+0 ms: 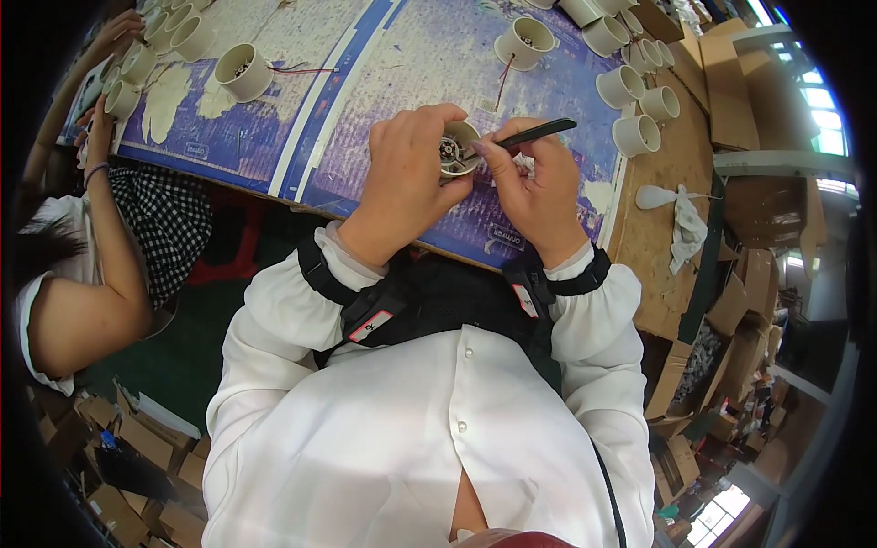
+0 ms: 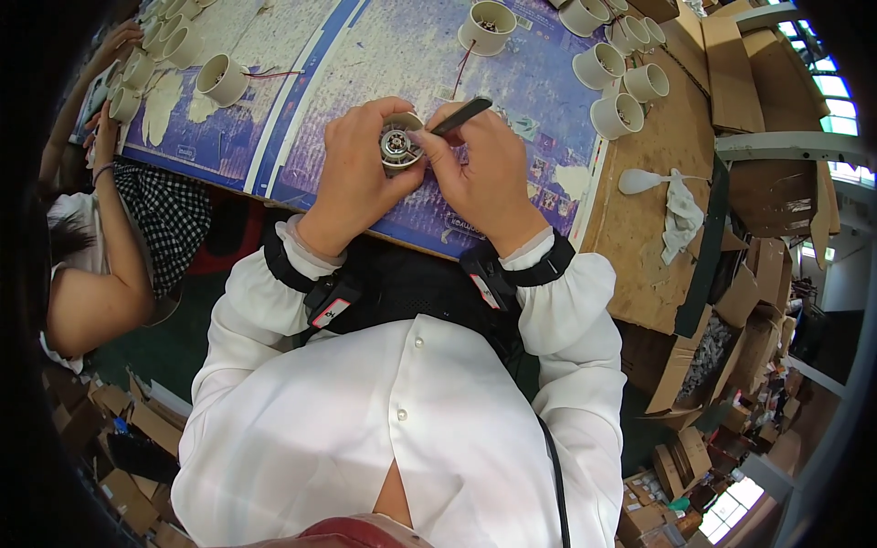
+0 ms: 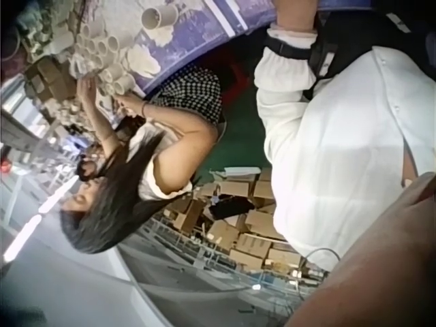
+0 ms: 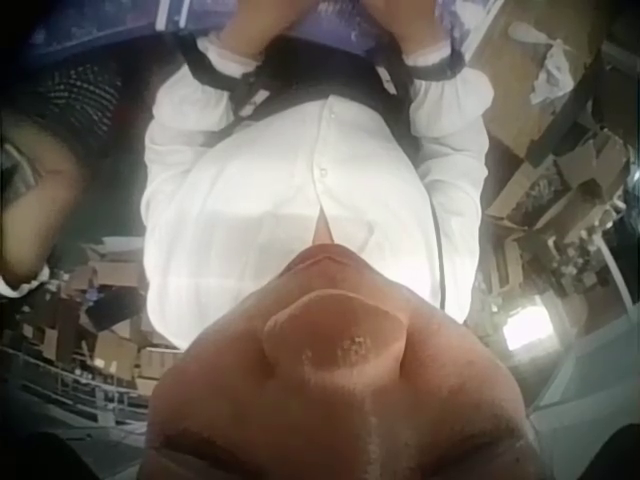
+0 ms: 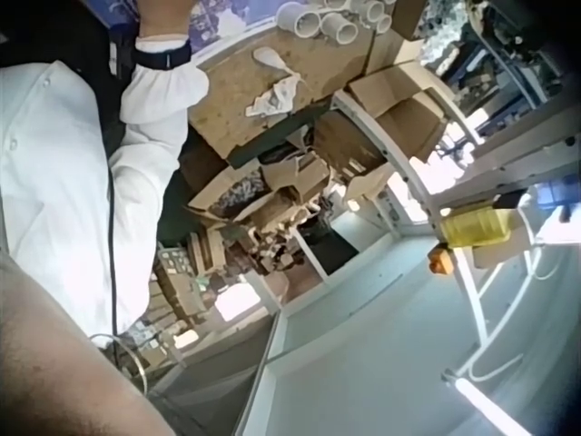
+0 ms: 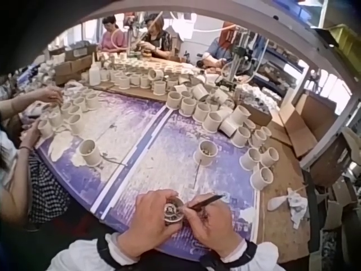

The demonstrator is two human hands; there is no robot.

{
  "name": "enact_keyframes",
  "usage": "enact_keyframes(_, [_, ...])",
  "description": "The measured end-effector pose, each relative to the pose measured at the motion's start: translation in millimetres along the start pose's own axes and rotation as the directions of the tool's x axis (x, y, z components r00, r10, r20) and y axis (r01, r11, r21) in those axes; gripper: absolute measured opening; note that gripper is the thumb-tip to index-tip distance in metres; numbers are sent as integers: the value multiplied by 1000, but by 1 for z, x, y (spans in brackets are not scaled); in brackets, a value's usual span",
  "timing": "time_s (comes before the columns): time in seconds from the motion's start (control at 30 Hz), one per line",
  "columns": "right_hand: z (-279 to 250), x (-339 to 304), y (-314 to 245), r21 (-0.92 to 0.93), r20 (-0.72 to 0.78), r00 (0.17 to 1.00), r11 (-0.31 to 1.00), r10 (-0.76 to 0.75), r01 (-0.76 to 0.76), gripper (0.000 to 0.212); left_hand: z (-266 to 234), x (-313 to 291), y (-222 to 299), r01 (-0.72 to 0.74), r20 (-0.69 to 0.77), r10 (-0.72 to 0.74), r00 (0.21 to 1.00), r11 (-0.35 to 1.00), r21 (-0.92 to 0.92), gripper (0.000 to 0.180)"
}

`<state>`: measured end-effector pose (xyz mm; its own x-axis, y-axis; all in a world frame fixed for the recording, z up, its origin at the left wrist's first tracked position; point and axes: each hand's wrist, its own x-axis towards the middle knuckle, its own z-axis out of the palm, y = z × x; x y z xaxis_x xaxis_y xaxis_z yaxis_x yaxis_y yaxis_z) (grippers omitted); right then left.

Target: The person assembles a light fixture by picking up a plastic housing, using tweezers to position a wire inside it, and applying glue from a bottle. They then press a white cap onto the housing, wipe the assembly with a cloth, and place it back on the table.

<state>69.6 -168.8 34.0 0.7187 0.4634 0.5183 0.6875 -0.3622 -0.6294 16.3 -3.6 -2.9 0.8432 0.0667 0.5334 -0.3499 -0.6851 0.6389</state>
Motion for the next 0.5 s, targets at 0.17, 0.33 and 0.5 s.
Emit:
enact_keyframes(0.17, [1, 0, 1, -19, 13, 999, 999, -47, 48, 15, 1, 0, -1, -16, -8, 16, 1000, 1000, 11, 66])
enact_keyframes(0.33, [1, -1, 2, 7, 11, 999, 1000, -30, 30, 15, 1, 0, 0, -13, -12, 13, 1000, 1000, 19, 65])
enact_keyframes(0.5, [1, 0, 2, -5, 8, 998, 998, -58, 58, 16, 1, 0, 0, -5, -4, 6, 1000, 1000, 15, 66])
